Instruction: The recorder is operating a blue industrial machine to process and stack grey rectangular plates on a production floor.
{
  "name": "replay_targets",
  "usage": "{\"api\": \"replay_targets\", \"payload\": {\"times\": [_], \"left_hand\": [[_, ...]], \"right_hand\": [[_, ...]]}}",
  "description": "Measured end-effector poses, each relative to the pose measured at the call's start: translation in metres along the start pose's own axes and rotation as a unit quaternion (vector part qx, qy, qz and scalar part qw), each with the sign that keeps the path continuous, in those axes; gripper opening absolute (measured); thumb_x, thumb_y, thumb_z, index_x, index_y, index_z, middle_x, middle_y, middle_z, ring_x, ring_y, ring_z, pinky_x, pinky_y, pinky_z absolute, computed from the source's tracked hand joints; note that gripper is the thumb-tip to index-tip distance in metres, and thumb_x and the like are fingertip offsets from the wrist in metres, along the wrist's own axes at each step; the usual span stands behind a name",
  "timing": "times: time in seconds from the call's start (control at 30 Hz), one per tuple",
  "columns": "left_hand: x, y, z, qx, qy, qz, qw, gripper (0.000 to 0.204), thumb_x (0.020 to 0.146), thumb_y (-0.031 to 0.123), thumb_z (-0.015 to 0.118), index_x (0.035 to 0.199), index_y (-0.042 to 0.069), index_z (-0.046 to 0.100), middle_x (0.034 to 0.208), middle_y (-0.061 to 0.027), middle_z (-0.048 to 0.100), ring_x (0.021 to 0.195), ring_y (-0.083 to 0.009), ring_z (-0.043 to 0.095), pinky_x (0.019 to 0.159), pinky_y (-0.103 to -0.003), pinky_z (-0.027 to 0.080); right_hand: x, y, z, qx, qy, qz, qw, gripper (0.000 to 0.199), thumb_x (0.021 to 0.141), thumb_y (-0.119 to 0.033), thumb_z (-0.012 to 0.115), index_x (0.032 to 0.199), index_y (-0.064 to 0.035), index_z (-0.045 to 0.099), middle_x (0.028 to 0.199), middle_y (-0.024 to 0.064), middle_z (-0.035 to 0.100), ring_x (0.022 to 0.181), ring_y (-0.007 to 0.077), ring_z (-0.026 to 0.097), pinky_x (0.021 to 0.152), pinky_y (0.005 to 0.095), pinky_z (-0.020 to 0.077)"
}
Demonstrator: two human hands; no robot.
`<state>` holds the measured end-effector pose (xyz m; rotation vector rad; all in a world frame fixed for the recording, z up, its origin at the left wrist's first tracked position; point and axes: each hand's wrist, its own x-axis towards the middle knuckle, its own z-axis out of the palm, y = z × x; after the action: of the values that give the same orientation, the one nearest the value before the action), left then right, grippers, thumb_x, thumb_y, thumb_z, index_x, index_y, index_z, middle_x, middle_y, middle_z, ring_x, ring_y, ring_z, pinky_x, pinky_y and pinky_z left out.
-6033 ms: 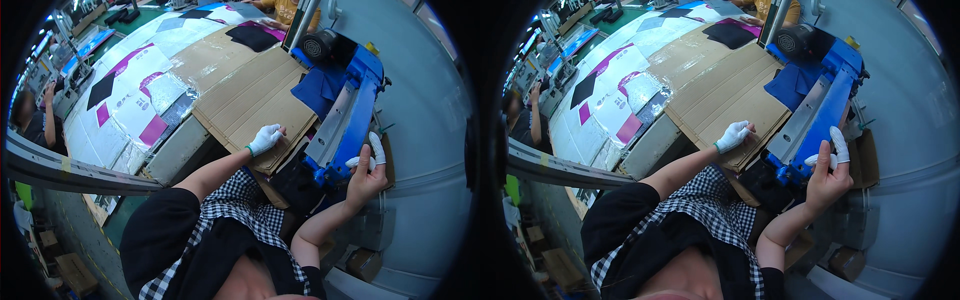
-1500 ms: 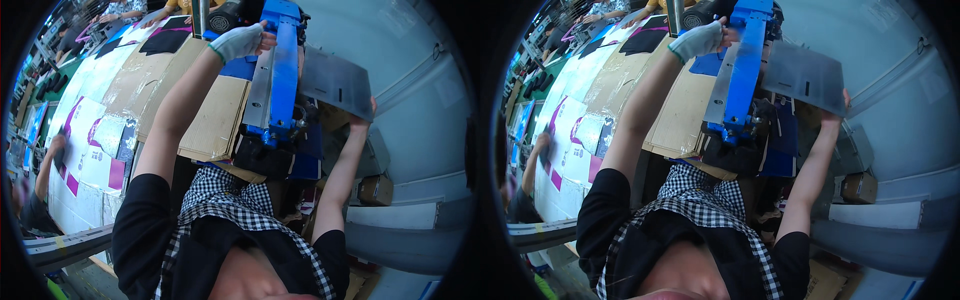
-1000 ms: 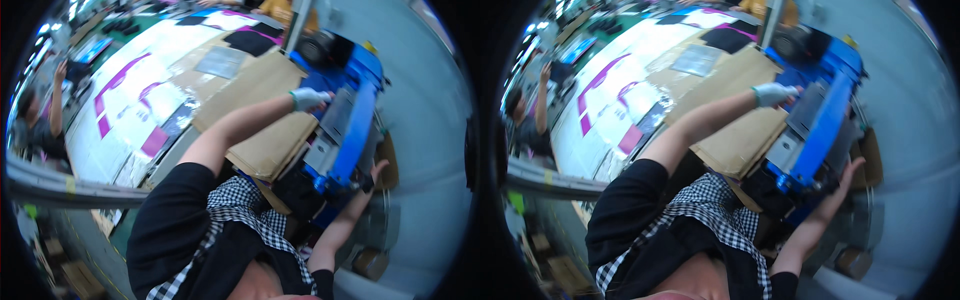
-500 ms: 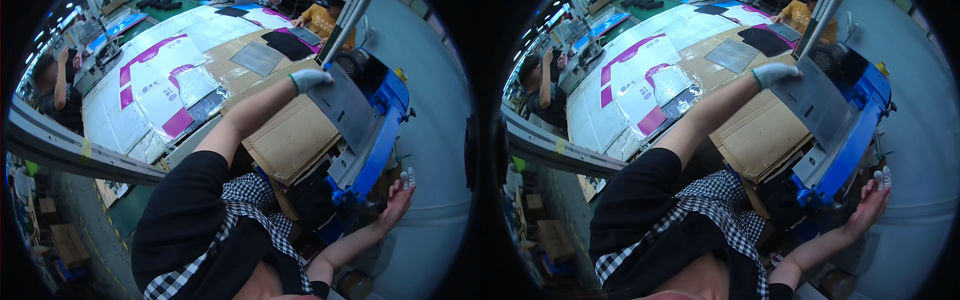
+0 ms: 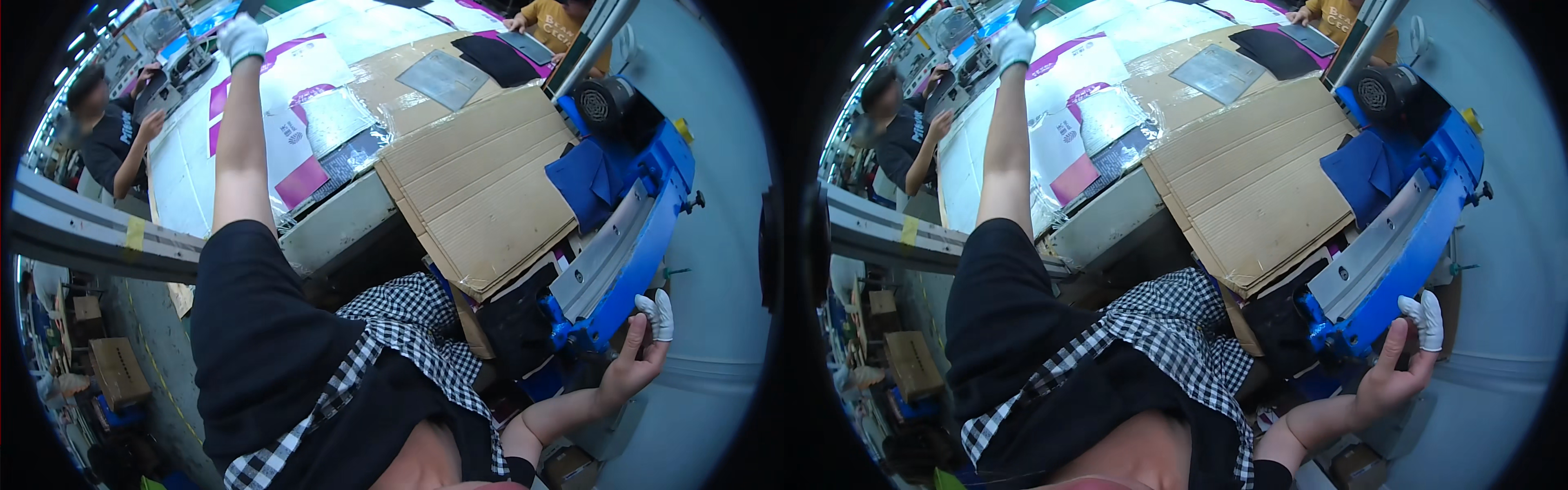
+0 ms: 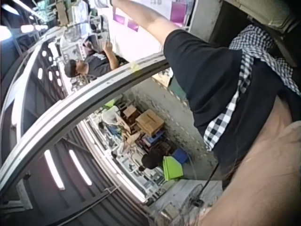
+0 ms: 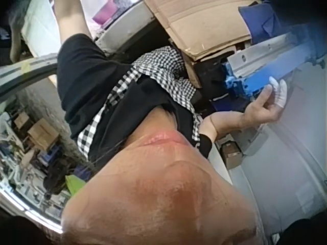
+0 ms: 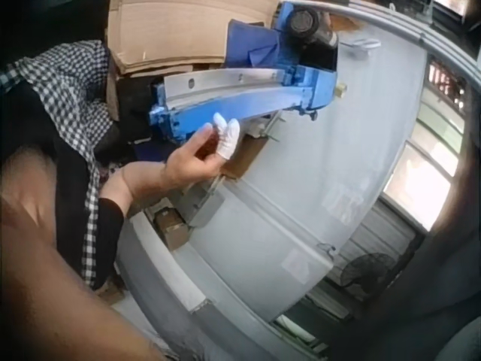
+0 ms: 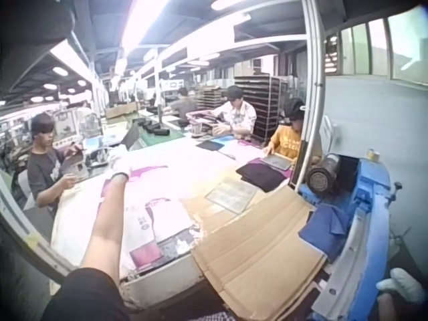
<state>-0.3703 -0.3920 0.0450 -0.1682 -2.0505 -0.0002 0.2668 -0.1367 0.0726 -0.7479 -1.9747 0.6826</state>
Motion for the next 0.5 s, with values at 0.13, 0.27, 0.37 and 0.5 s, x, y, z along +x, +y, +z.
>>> {"api": "replay_targets", "payload": {"times": [0.13,0.27,0.37,0.5], "left_hand": [[-0.068,0.068,-0.006,-0.07,-0.338,-0.031,0.938,0.032,0.079,0.027,0.045,0.097,0.004,0.06,0.078,-0.0125,0.063,0.062,-0.0278,0.06,0.054,-0.041,0.049],[-0.131,0.203,0.014,-0.267,-0.418,0.096,0.863,0.035,0.078,0.03,0.05,0.101,0.005,0.056,0.081,-0.0157,0.061,0.067,-0.0268,0.059,0.061,-0.038,0.048],[-0.155,0.265,0.001,-0.303,-0.39,0.169,0.853,0.034,0.076,0.031,0.052,0.099,0.007,0.058,0.089,-0.0172,0.06,0.076,-0.0293,0.057,0.066,-0.042,0.045],[-0.182,0.324,0.01,-0.317,-0.265,0.27,0.87,0.037,0.074,0.033,0.055,0.101,0.008,0.056,0.098,-0.0178,0.057,0.087,-0.0305,0.053,0.076,-0.044,0.04]], "right_hand": [[-0.001,-0.011,0.006,-0.137,0.046,-0.015,0.989,0.033,0.086,-0.009,0.054,0.118,-0.001,0.05,0.098,0.0085,0.062,0.083,0.0169,0.056,0.08,0.0303,0.0439],[0.004,-0.011,0.01,-0.231,0.087,-0.034,0.968,0.034,0.086,-0.008,0.056,0.118,-0.0013,0.05,0.095,0.0086,0.062,0.081,0.0169,0.057,0.079,0.0306,0.0446],[0.007,-0.016,0.013,-0.263,0.096,-0.033,0.959,0.035,0.085,-0.008,0.056,0.119,-0.0016,0.05,0.094,0.0087,0.062,0.08,0.0169,0.057,0.078,0.0308,0.0449],[0.008,-0.018,0.016,-0.28,0.102,0.003,0.954,0.036,0.084,-0.007,0.057,0.119,-0.0021,0.05,0.095,0.009,0.062,0.08,0.0169,0.057,0.079,0.0312,0.0449]]}}
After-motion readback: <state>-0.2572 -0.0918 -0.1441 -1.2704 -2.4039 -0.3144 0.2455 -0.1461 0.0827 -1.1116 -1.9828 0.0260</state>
